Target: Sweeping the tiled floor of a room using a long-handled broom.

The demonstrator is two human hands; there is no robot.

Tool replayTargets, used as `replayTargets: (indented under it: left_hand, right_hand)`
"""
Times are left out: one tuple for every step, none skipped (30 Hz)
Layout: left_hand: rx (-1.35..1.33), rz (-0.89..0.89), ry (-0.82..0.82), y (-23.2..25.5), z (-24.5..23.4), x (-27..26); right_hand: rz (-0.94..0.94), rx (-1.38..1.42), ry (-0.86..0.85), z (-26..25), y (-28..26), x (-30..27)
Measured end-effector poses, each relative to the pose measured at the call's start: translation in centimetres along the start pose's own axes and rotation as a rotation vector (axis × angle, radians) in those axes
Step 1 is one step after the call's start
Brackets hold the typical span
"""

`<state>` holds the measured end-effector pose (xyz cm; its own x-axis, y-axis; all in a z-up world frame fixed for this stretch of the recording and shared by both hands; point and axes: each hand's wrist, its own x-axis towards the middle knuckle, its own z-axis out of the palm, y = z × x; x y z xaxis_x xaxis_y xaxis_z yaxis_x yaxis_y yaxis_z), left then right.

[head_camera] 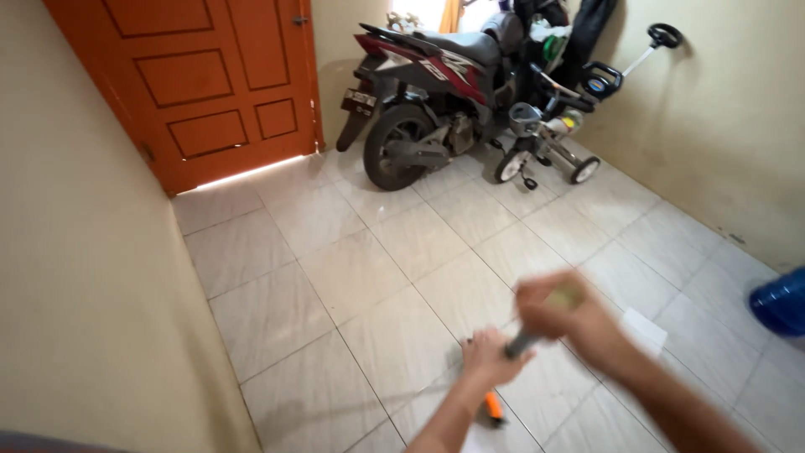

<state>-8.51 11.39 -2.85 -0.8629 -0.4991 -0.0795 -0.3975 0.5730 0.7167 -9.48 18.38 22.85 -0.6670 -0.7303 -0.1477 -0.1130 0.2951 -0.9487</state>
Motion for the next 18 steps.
replayTargets:
  left_hand:
    - [0.0,-0.005,0.006,-0.6,-3.1,1.0]
    - [0.015,0.028,0.093,-1.3,-6.3,2.0]
    - [0.031,0.06,0.18,-1.9,-9.6,3.1]
    - [0.037,0.055,0.186,-4.0,-13.0,4.0]
    - [0.025,0.013,0.15,-6.1,-16.3,5.0]
    - [0.011,-0.033,0.114,-8.3,-19.6,5.8]
    - [0.016,-0.043,0.121,-12.2,-21.3,6.2]
    - [0.131,-0.038,0.126,-16.0,-23.1,6.8]
    - [0.246,-0.034,0.129,-19.8,-24.9,7.4]
    - [0.246,-0.04,0.134,-22.6,-24.7,7.5]
    - [0.239,-0.164,0.068,-25.4,-24.5,7.6]
    - [0.23,-0.283,-0.001,-28.1,-24.1,7.7]
    - [0.227,-0.284,-0.003,-28.7,-22.5,8.3]
    - [0.162,-0.304,-0.037,-29.1,-20.9,9.0]
    - [0.096,-0.323,-0.07,-29.6,-19.2,9.7]
    - [0.089,-0.325,-0.08,-28.1,-17.3,10.9]
    - [-0.079,-0.289,-0.123,-26.5,-15.3,12.1]
    - [-0.245,-0.247,-0.165,-24.7,-13.1,13.2]
  right_hand:
    - [-0.003,-0.001,-0.007,-0.7,-1.6,2.1]
    - [-0.281,0.077,-0.121,-1.3,-3.2,4.3]
    - [-0.563,0.157,-0.227,-1.9,-4.9,6.6]
    - [-0.567,0.163,-0.234,-0.3,-6.1,8.3]
    - [-0.57,0.578,-0.473,1.3,-7.2,10.0]
    - [-0.541,1.0,-0.714,3.0,-8.2,11.8]
    - [-0.54,1.007,-0.725,6.4,-6.4,13.5]
    - [-0.567,0.667,-0.354,9.7,-4.9,15.3]
    - [-0.568,0.324,0.012,13.0,-3.2,17.1]
    - [-0.569,0.325,0.005,15.3,-1.1,17.7]
    - [-0.502,0.381,-0.067,17.6,1.0,18.2]
    - [-0.433,0.434,-0.132,19.8,3.2,18.6]
    - [-0.431,0.432,-0.132,19.7,3.0,19.2]
    - [-0.31,0.389,-0.087,19.5,2.7,19.9]
    - [-0.189,0.344,-0.041,19.4,2.4,20.5]
    - [-0.179,0.338,-0.038,17.2,2.1,21.6]
    - [-0.199,0.253,-0.033,14.9,1.7,22.6]
    - [-0.22,0.168,-0.024,12.5,1.4,23.3]
